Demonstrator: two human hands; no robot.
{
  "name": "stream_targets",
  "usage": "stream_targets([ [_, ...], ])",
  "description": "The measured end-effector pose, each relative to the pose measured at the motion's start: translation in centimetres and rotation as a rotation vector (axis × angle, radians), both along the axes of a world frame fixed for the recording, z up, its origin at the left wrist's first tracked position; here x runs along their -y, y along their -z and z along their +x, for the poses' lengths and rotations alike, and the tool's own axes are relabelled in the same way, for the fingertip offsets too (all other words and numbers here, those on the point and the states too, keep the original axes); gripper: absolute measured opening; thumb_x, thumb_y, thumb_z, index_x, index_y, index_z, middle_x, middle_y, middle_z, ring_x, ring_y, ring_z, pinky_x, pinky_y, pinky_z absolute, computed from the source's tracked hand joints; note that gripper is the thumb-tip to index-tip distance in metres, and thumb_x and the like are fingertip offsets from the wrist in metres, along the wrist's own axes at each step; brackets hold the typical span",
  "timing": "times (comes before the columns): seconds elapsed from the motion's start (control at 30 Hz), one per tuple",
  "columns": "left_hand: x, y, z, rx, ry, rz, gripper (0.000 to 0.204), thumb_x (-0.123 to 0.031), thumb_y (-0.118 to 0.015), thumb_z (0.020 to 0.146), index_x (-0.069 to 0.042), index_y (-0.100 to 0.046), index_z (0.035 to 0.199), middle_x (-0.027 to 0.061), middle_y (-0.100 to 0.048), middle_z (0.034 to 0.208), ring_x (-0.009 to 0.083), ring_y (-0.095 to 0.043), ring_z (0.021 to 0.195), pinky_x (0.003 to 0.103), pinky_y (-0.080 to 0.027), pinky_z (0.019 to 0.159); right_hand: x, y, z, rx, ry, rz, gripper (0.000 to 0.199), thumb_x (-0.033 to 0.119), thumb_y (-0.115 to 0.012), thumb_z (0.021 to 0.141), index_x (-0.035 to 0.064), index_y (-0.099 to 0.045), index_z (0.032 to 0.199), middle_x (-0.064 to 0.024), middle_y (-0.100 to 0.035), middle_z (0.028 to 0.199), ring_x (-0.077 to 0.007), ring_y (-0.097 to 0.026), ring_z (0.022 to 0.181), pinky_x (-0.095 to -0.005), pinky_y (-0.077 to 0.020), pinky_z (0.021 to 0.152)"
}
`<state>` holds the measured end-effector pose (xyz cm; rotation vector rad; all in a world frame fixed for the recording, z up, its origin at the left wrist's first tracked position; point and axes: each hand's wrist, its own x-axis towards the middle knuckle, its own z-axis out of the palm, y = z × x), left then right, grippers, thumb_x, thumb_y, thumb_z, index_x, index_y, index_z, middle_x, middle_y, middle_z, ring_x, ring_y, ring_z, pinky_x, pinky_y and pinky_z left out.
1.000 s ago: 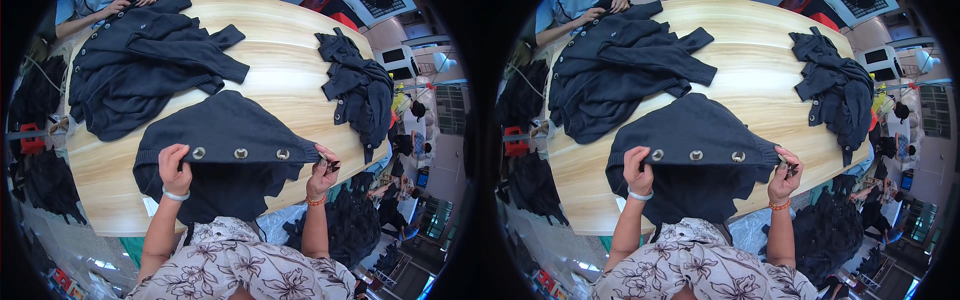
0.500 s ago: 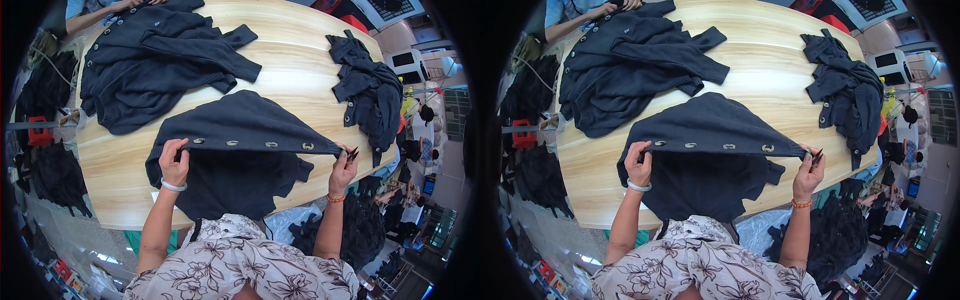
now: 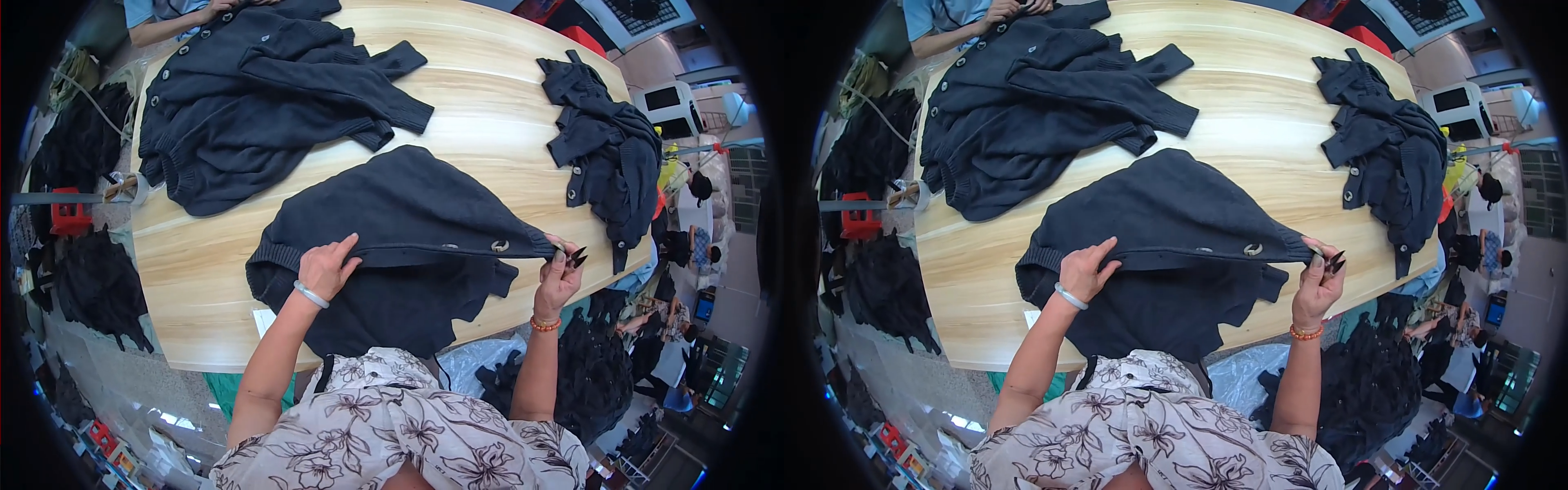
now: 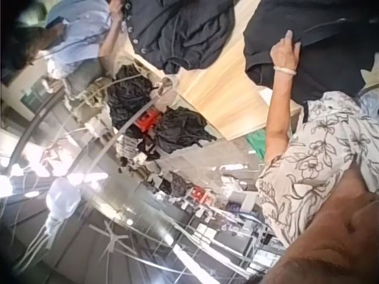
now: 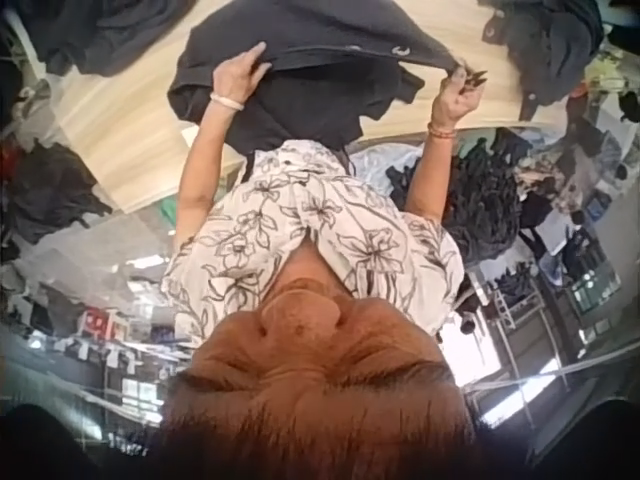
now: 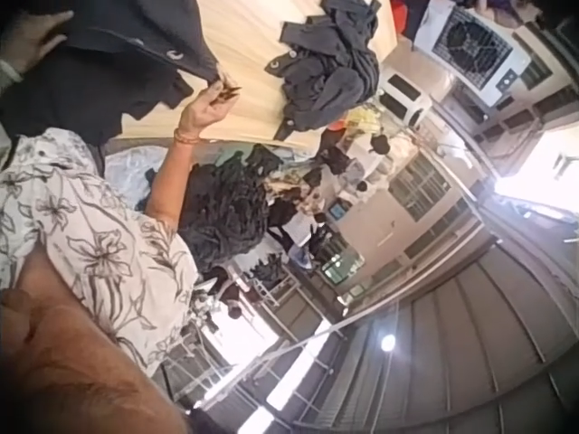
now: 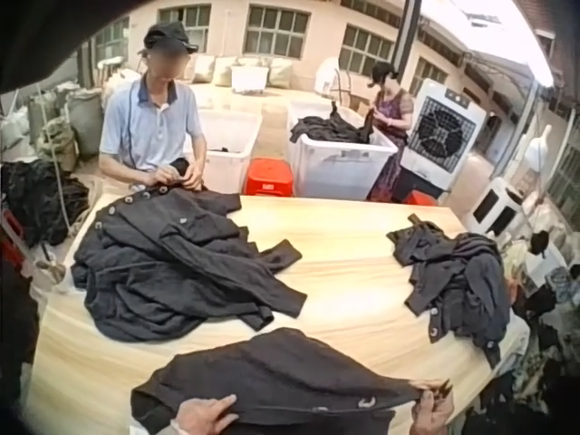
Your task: Trimming loose threads and inspecting metal grommets on black sweaters.
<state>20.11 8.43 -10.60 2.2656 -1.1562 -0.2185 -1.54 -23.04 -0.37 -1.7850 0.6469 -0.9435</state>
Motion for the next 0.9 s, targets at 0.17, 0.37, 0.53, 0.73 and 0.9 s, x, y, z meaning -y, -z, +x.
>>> stream_targets([
  [0.17,1.7,-0.6,-1.0,-0.301,0.048,0.167,0.055,-0.046,-0.079,0.071,-0.015,-0.068,0.116,0.0104,-0.072,0.096,0.0297,-0.069,0.079,0.037,-0.055,0.070,0.3,-0.8,-2.9,-0.099,0.104,0.003,0.018,0.003,-0.046,0.100,0.0028,-0.051,0.116,-0.0112,-0.063,0.111,-0.0150,-0.056,0.101,-0.0282,-0.0441,0.092],
  [0.37,-0.4,-0.4,-1.4,-0.651,0.144,0.049,0.043,-0.016,-0.081,0.072,0.000,-0.069,0.110,0.0187,-0.071,0.104,0.0311,-0.070,0.096,0.034,-0.053,0.088,0.2,0.5,-1.0,-0.060,0.069,0.124,0.013,0.005,-0.046,0.100,0.0022,-0.051,0.112,-0.0085,-0.066,0.108,-0.0027,-0.051,0.081,-0.0179,-0.0419,0.073],
  [0.53,0.4,-0.6,-1.6,-0.833,0.199,0.114,0.048,-0.019,-0.085,0.070,0.003,-0.068,0.108,0.0126,-0.072,0.094,0.0198,-0.067,0.084,0.030,-0.053,0.079,0.6,-0.1,-2.4,-0.010,0.144,0.041,0.014,0.008,-0.047,0.100,0.0017,-0.050,0.113,-0.0073,-0.067,0.107,-0.0022,-0.046,0.076,-0.0179,-0.0413,0.073],
  [0.73,1.0,0.4,-1.9,-0.798,0.272,0.138,0.048,-0.015,-0.084,0.069,0.006,-0.065,0.108,0.0128,-0.069,0.087,0.0145,-0.062,0.075,0.028,-0.050,0.072,0.6,-0.5,-3.5,0.072,0.190,0.051,0.017,0.008,-0.049,0.099,-0.0019,-0.051,0.112,-0.0099,-0.069,0.101,-0.0104,-0.061,0.096,-0.0244,-0.0476,0.086],
  [0.9,1.0,1.4,-2.6,-0.672,0.186,-0.067,0.017,-0.005,-0.071,0.078,0.004,-0.063,0.090,0.0039,-0.063,0.077,0.0101,-0.057,0.073,0.024,-0.047,0.070,-0.4,-1.3,-4.1,0.018,0.205,0.082,0.015,0.005,-0.048,0.099,-0.0017,-0.051,0.112,-0.0082,-0.066,0.100,-0.0083,-0.059,0.091,-0.0230,-0.0473,0.084],
])
